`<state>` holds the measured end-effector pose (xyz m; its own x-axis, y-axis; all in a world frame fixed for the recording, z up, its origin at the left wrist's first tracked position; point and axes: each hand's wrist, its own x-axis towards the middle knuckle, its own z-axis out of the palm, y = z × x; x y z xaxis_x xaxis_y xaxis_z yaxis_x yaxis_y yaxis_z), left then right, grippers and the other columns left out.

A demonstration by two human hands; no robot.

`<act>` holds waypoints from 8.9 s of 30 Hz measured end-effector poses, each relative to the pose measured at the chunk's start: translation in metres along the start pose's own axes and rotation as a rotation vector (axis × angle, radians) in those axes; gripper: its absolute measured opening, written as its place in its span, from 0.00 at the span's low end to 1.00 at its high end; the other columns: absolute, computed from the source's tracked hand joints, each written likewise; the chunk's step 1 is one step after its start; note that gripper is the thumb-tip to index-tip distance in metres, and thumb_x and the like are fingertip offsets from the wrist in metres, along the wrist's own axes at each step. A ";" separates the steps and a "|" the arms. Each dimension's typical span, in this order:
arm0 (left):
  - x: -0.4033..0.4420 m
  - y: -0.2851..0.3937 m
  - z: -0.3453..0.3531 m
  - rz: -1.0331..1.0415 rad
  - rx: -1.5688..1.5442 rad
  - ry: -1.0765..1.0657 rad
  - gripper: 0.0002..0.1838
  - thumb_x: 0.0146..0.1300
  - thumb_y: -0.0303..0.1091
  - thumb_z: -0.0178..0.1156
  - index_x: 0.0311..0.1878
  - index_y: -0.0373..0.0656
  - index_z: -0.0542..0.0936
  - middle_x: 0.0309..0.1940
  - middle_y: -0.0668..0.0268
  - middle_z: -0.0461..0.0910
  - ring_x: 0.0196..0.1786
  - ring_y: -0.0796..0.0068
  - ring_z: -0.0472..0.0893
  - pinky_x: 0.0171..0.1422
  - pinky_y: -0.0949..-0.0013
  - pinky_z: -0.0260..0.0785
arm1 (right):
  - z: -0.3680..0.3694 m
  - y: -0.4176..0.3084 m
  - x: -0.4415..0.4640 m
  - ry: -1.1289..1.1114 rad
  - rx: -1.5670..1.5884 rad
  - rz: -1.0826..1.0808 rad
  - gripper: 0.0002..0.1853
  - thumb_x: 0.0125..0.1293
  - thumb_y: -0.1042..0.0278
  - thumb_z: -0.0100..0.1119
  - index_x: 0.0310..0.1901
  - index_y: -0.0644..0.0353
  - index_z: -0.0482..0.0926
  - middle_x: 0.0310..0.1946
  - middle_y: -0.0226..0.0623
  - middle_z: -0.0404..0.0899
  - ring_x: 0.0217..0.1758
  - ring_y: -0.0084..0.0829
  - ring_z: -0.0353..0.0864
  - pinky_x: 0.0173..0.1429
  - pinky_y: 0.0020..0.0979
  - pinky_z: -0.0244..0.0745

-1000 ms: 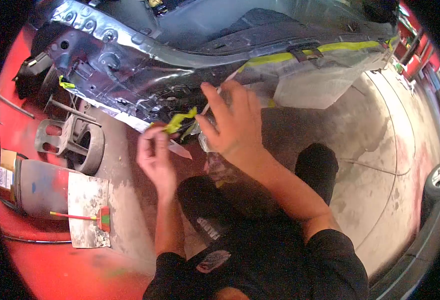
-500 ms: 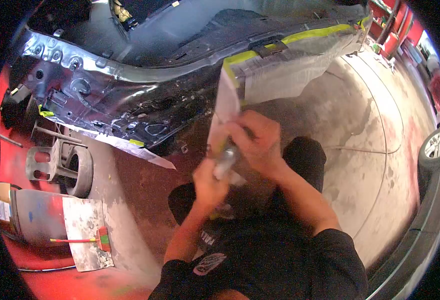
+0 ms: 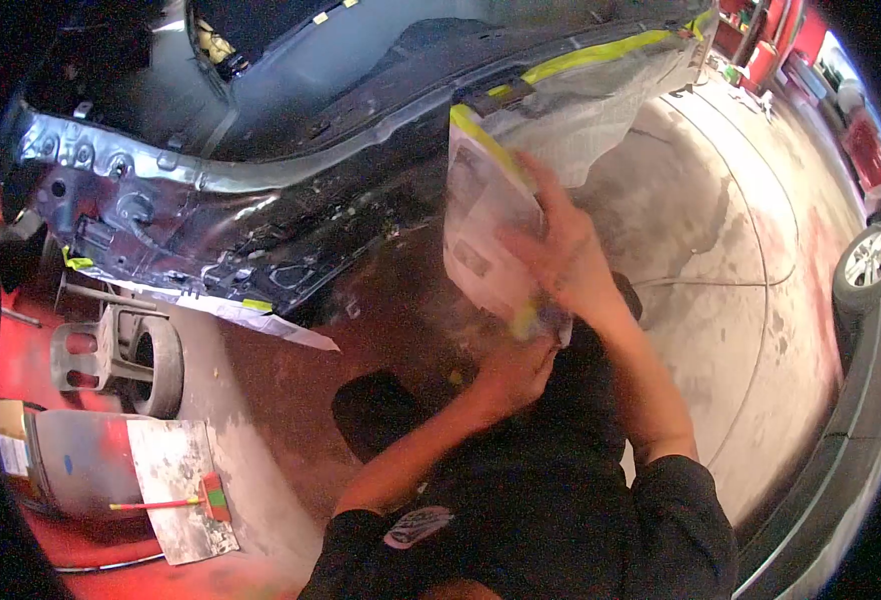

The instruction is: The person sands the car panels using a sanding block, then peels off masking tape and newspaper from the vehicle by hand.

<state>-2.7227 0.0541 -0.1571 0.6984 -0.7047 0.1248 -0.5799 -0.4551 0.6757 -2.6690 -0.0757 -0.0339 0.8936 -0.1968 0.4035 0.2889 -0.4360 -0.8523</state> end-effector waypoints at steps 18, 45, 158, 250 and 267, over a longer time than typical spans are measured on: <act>0.036 -0.018 -0.014 0.108 -0.050 0.374 0.16 0.58 0.22 0.58 0.51 0.36 0.76 0.53 0.48 0.75 0.57 0.43 0.75 0.61 0.48 0.68 | -0.081 0.141 -0.073 0.195 -0.223 0.153 0.16 0.65 0.78 0.50 0.51 0.70 0.81 0.31 0.33 0.79 0.36 0.21 0.75 0.43 0.25 0.72; 0.111 -0.122 0.003 -0.036 -0.345 0.520 0.11 0.58 0.22 0.64 0.46 0.36 0.82 0.41 0.50 0.84 0.45 0.50 0.84 0.50 0.59 0.74 | 0.023 0.146 0.012 -0.382 -1.108 -0.619 0.45 0.54 0.66 0.66 0.75 0.53 0.58 0.61 0.43 0.77 0.60 0.49 0.78 0.71 0.49 0.61; 0.404 0.238 -0.050 -0.422 -0.429 -0.154 0.15 0.67 0.28 0.54 0.56 0.36 0.77 0.54 0.54 0.79 0.52 0.54 0.80 0.54 0.59 0.74 | -0.354 0.094 0.218 -0.327 -0.279 0.968 0.19 0.59 0.63 0.59 0.53 0.50 0.84 0.46 0.52 0.84 0.53 0.51 0.83 0.58 0.46 0.77; 0.662 0.239 0.081 -0.422 -0.146 -0.004 0.06 0.63 0.25 0.57 0.39 0.33 0.80 0.37 0.45 0.81 0.41 0.46 0.81 0.48 0.51 0.72 | -0.506 0.267 0.322 -0.164 0.312 1.086 0.32 0.59 0.40 0.68 0.49 0.66 0.83 0.36 0.39 0.83 0.42 0.27 0.79 0.49 0.32 0.71; 0.648 0.034 0.112 -1.526 -0.842 0.246 0.20 0.70 0.50 0.56 0.53 0.43 0.76 0.50 0.60 0.76 0.54 0.61 0.77 0.53 0.50 0.74 | -0.520 0.301 0.348 -0.350 -0.351 0.993 0.15 0.62 0.65 0.59 0.49 0.60 0.84 0.45 0.55 0.83 0.51 0.53 0.83 0.55 0.48 0.78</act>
<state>-2.3373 -0.4790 -0.1345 0.4491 0.1714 -0.8769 0.8924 -0.1345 0.4307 -2.4492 -0.7320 0.0228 0.7375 -0.3619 -0.5702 -0.6734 -0.4576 -0.5806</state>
